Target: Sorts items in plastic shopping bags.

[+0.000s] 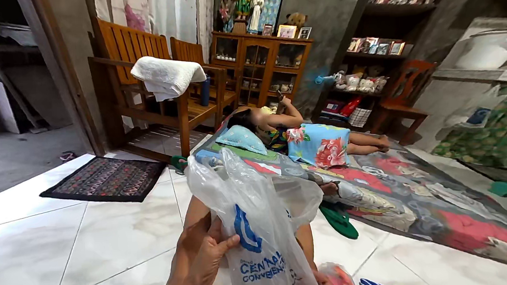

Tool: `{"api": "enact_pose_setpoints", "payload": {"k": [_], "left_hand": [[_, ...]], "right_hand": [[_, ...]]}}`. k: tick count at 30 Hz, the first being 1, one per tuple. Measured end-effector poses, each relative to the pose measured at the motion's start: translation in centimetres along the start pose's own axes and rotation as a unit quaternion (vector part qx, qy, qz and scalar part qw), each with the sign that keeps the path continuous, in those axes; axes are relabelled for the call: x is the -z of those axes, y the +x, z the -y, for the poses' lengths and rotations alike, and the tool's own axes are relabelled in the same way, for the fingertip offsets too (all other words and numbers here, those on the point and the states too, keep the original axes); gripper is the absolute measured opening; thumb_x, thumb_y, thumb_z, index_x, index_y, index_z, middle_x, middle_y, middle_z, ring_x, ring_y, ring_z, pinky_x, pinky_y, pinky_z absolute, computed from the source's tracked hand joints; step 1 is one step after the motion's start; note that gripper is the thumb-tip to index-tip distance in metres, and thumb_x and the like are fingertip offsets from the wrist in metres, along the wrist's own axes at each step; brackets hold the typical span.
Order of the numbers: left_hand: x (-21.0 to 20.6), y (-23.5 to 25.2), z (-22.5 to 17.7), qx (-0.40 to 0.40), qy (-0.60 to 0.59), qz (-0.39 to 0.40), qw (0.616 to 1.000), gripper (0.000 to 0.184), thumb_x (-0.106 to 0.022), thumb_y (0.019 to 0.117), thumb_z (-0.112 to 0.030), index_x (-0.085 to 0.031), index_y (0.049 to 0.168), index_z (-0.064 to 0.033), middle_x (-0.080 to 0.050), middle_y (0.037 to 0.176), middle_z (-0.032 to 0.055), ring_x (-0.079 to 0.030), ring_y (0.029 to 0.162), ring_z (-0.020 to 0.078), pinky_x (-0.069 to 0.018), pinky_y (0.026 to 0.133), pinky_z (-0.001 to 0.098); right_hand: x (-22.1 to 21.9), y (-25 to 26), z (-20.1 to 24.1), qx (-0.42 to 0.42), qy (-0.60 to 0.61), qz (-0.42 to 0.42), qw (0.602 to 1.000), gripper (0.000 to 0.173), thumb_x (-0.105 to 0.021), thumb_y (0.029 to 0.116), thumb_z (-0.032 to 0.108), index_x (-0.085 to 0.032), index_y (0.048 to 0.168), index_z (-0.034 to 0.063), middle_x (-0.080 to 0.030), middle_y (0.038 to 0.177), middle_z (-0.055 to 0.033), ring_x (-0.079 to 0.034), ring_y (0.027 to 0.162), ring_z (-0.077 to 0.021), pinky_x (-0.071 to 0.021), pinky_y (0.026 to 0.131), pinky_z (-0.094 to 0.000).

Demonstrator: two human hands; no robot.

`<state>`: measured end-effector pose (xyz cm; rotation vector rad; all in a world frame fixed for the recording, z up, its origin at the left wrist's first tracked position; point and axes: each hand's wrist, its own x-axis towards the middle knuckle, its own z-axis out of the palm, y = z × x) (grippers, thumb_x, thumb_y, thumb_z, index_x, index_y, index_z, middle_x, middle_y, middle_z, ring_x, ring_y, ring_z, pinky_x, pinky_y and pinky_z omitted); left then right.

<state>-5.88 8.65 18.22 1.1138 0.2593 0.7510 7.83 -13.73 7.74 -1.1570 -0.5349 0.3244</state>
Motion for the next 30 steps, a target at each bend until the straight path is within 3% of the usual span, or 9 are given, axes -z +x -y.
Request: {"api": "enact_pose_setpoints", "payload": {"k": [3,6,8,10,11,13,17,24,30], "left_hand": [[0.0,-0.1,-1.9,-0.04,0.03,0.12,0.992,0.049,-0.063,0.0879,0.011,-0.053,0.132,-0.0057,-0.073,0.111,-0.0088,-0.071,0.1,0.003,-0.0588,0.092,0.025],[0.2,0.8,-2.9,-0.07,0.046,0.226,0.971,0.05,-0.069,0.0893,0.001,-0.055,0.134,-0.0155,-0.073,0.116,-0.0122,-0.07,0.104,0.0022,-0.0585,0.093,0.0253],[-0.3,1.1,-3.5,-0.096,0.079,0.253,0.959,0.053,-0.072,0.0893,-0.006,-0.052,0.138,-0.0116,-0.071,0.121,-0.0123,-0.068,0.108,0.0007,-0.0566,0.096,0.0243],[-0.9,1.0,-3.8,-0.118,0.095,0.245,0.957,0.054,-0.074,0.0892,-0.013,-0.052,0.138,-0.0088,-0.069,0.123,-0.0124,-0.066,0.112,-0.0006,-0.0546,0.098,0.023],[-1.1,0.8,-3.7,-0.122,0.089,0.216,0.965,0.046,-0.075,0.0894,-0.019,-0.058,0.131,-0.0117,-0.071,0.117,-0.0133,-0.067,0.106,-0.0015,-0.0559,0.094,0.0216],[-1.4,0.4,-3.7,-0.122,0.069,0.091,0.986,0.018,-0.069,0.0937,-0.013,-0.068,0.112,-0.0139,-0.074,0.094,-0.0117,-0.069,0.083,-0.001,-0.0589,0.076,0.0194],[-1.7,0.8,-4.8,-0.109,0.036,-0.123,0.986,0.017,-0.052,0.0978,0.004,-0.061,0.108,-0.0047,-0.071,0.078,-0.0059,-0.067,0.062,-0.0006,-0.057,0.056,0.0159],[-0.5,0.8,-4.2,-0.138,0.047,-0.069,0.987,0.021,-0.044,0.106,-0.015,-0.064,0.11,-0.007,-0.074,0.091,-0.0056,-0.07,0.078,0.001,-0.0598,0.072,0.0182],[0.7,1.2,-5.2,-0.186,0.075,-0.105,0.974,0.025,-0.048,0.1016,0.0,-0.068,0.09,-0.01,-0.072,0.078,-0.0086,-0.067,0.069,-0.0013,-0.0574,0.064,0.0163]], "right_hand": [[0.9,1.8,2.6,0.053,-0.033,0.104,0.993,0.057,-0.066,0.0926,0.052,-0.057,0.136,0.0163,-0.074,0.114,0.0086,-0.069,0.103,-0.0054,-0.0563,0.092,-0.028],[-1.3,3.6,6.3,0.11,-0.064,0.161,0.979,0.073,-0.063,0.0878,0.063,-0.051,0.145,0.0197,-0.069,0.125,0.013,-0.066,0.112,-0.0017,-0.0547,0.098,-0.026],[-3.5,3.6,8.3,0.134,-0.065,0.153,0.977,0.069,-0.068,0.0858,0.059,-0.052,0.143,0.0244,-0.068,0.126,0.0199,-0.063,0.114,0.0052,-0.0527,0.101,-0.021],[-5.7,2.6,9.9,0.128,-0.046,0.093,0.986,0.039,-0.076,0.0879,0.037,-0.064,0.123,0.0265,-0.073,0.11,0.0214,-0.067,0.101,0.0075,-0.0559,0.092,-0.0182],[-6.6,2.4,10.3,0.128,-0.037,0.051,0.99,0.022,-0.074,0.0903,0.015,-0.07,0.111,0.0222,-0.076,0.1,0.0176,-0.069,0.092,0.0052,-0.0582,0.086,-0.0189],[-7.2,2.6,10.5,0.129,-0.037,-0.009,0.991,0.029,-0.054,0.0957,-0.005,-0.073,0.097,0.0173,-0.076,0.087,0.0141,-0.07,0.081,0.0037,-0.0595,0.077,-0.0188],[-5.8,3.4,11.0,0.075,0.027,-0.06,0.995,0.042,-0.037,0.1039,-0.002,-0.073,0.089,0.0155,-0.076,0.076,0.0075,-0.071,0.066,-0.001,-0.0606,0.064,-0.0204],[-5.1,3.6,10.1,0.084,0.029,-0.03,0.996,0.039,-0.033,0.1059,0.001,-0.069,0.105,0.0157,-0.077,0.085,0.012,-0.071,0.072,0.0009,-0.0612,0.067,-0.0199],[-5.4,3.9,10.5,0.1,0.017,-0.096,0.99,0.045,-0.037,0.1067,0.003,-0.073,0.086,0.02,-0.075,0.076,0.0137,-0.07,0.069,0.0041,-0.0594,0.067,-0.0172]]}}
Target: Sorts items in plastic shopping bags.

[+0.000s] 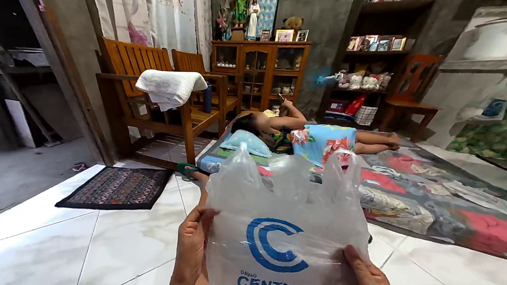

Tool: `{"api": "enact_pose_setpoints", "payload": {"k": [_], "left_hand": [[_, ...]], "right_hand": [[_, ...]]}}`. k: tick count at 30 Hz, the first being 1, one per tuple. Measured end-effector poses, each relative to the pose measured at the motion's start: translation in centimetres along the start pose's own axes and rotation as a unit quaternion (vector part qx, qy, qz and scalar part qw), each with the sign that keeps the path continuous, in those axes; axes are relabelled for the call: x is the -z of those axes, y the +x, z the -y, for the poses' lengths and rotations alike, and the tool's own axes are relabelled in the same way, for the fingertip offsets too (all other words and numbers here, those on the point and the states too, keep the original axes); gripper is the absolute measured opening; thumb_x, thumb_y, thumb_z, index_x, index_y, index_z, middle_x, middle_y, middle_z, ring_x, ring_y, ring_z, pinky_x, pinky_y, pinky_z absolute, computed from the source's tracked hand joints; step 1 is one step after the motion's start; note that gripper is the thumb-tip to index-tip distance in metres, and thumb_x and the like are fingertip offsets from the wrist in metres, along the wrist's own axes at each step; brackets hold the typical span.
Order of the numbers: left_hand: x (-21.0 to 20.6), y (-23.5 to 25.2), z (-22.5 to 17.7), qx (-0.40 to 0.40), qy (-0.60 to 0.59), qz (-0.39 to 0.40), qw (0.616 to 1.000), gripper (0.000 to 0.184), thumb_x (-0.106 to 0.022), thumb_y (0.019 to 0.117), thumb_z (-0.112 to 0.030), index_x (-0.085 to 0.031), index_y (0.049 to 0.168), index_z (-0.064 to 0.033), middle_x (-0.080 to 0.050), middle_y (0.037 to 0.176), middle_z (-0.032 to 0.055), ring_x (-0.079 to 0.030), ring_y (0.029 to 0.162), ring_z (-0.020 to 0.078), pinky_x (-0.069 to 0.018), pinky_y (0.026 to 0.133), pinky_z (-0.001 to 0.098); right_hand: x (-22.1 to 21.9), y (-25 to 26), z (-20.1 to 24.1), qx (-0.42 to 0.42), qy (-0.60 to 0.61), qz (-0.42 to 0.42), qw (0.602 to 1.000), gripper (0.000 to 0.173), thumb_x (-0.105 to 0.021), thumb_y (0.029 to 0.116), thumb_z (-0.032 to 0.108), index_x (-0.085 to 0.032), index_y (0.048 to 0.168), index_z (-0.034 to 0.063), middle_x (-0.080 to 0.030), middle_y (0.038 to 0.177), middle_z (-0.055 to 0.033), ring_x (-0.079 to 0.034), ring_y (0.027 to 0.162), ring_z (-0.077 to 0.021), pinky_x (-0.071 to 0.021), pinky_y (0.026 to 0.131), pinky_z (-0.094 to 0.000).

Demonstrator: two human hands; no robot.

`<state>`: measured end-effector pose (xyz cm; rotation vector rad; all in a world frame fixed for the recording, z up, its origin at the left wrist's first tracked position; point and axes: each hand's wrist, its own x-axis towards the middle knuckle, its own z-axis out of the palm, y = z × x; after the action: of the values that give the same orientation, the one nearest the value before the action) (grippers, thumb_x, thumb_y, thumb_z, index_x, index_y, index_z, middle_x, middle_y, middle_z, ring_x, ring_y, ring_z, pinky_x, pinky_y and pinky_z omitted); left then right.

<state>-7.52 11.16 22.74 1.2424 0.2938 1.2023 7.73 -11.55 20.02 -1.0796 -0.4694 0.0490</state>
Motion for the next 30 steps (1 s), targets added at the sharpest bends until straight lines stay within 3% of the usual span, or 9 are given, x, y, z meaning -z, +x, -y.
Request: {"api": "enact_pose_setpoints", "payload": {"k": [3,6,9,12,15,20,25,27,30], "left_hand": [[0.6,-0.2,0.6,-0.039,0.033,-0.001,0.999,0.014,-0.054,0.0996,-0.003,-0.067,0.102,-0.0089,-0.071,0.083,-0.0088,-0.067,0.071,-0.0026,-0.0562,0.064,0.0156],[1.7,-0.4,0.3,-0.239,0.225,-0.003,0.945,0.058,-0.067,0.0958,-0.027,-0.05,0.14,0.0066,-0.062,0.13,0.0113,-0.06,0.115,0.0053,-0.0516,0.09,0.022],[0.1,-0.5,-2.9,-0.368,0.34,0.026,0.865,0.055,-0.062,0.0985,-0.048,-0.054,0.14,-0.0135,-0.057,0.141,0.0085,-0.05,0.132,0.013,-0.0421,0.108,0.0309],[-3.1,0.8,-5.3,-0.391,0.392,0.085,0.828,0.066,-0.052,0.0996,-0.058,-0.056,0.142,-0.007,-0.06,0.14,0.0145,-0.053,0.133,0.0258,-0.0386,0.111,0.0473],[-5.1,3.7,-6.9,-0.334,0.454,0.133,0.815,0.091,-0.047,0.093,-0.071,-0.054,0.142,0.0051,-0.066,0.131,0.0197,-0.063,0.119,0.0386,-0.0456,0.099,0.0622],[-6.1,7.8,-10.3,-0.104,0.281,0.306,0.904,0.02,-0.056,0.1027,-0.017,-0.068,0.096,-0.003,-0.067,0.081,-0.0046,-0.062,0.072,-0.001,-0.0535,0.071,0.0194],[-4.1,9.9,-12.3,-0.174,0.244,0.23,0.926,0.012,-0.053,0.1055,-0.02,-0.063,0.101,-0.0152,-0.052,0.063,-0.0125,-0.044,0.047,-0.0048,-0.0399,0.044,0.0116],[-1.9,10.7,-12.0,-0.164,0.292,0.342,0.878,0.032,-0.063,0.0963,-0.03,-0.062,0.122,-0.0123,-0.067,0.093,-0.0049,-0.064,0.072,0.0028,-0.0565,0.063,0.0208],[0.7,10.4,-9.5,-0.138,0.4,0.525,0.738,0.076,-0.076,0.0866,-0.04,-0.048,0.15,-0.0081,-0.061,0.135,0.0135,-0.061,0.117,0.0256,-0.0518,0.097,0.0474]], "right_hand": [[0.6,0.4,-0.6,0.009,-0.001,0.027,1.0,0.039,-0.038,0.1064,0.002,-0.073,0.095,0.0177,-0.076,0.083,0.0139,-0.07,0.073,0.0042,-0.0591,0.069,-0.0166],[0.6,0.8,-0.7,0.022,0.007,0.058,0.998,0.038,-0.041,0.1063,0.002,-0.075,0.099,0.017,-0.077,0.085,0.012,-0.071,0.073,0.003,-0.0597,0.07,-0.017],[-0.5,0.9,0.3,0.015,-0.038,0.099,0.994,0.037,-0.041,0.1045,-0.002,-0.073,0.098,0.0162,-0.077,0.084,0.013,-0.07,0.073,0.0044,-0.0597,0.07,-0.0162],[-1.3,1.6,0.6,0.056,-0.088,0.179,0.978,0.033,-0.048,0.1011,-0.002,-0.074,0.1,0.0188,-0.076,0.088,0.0169,-0.069,0.079,0.0076,-0.0582,0.075,-0.0152],[-1.9,2.3,1.0,0.106,-0.119,0.237,0.958,0.028,-0.051,0.0994,-0.001,-0.074,0.102,0.0145,-0.075,0.095,0.0171,-0.067,0.087,0.0093,-0.0563,0.082,-0.0146],[-2.6,3.2,1.7,0.176,-0.155,0.277,0.932,0.017,-0.057,0.0977,0.007,-0.073,0.101,0.0057,-0.074,0.093,0.0115,-0.065,0.087,0.0103,-0.0543,0.083,-0.0126],[0.0,2.8,-1.0,0.053,-0.23,0.379,0.895,0.016,-0.067,0.0948,0.017,-0.071,0.093,0.0013,-0.071,0.076,0.0026,-0.065,0.07,0.0026,-0.0553,0.069,-0.0203],[0.9,2.6,-2.7,0.017,-0.232,0.366,0.901,0.017,-0.062,0.0976,0.016,-0.07,0.096,0.0011,-0.069,0.078,0.0031,-0.065,0.073,0.0023,-0.0559,0.072,-0.0212],[1.2,2.9,-3.3,0.015,-0.235,0.333,0.913,0.017,-0.061,0.098,0.018,-0.069,0.093,0.0041,-0.068,0.077,0.0061,-0.063,0.072,0.0047,-0.0544,0.07,-0.019]]}}
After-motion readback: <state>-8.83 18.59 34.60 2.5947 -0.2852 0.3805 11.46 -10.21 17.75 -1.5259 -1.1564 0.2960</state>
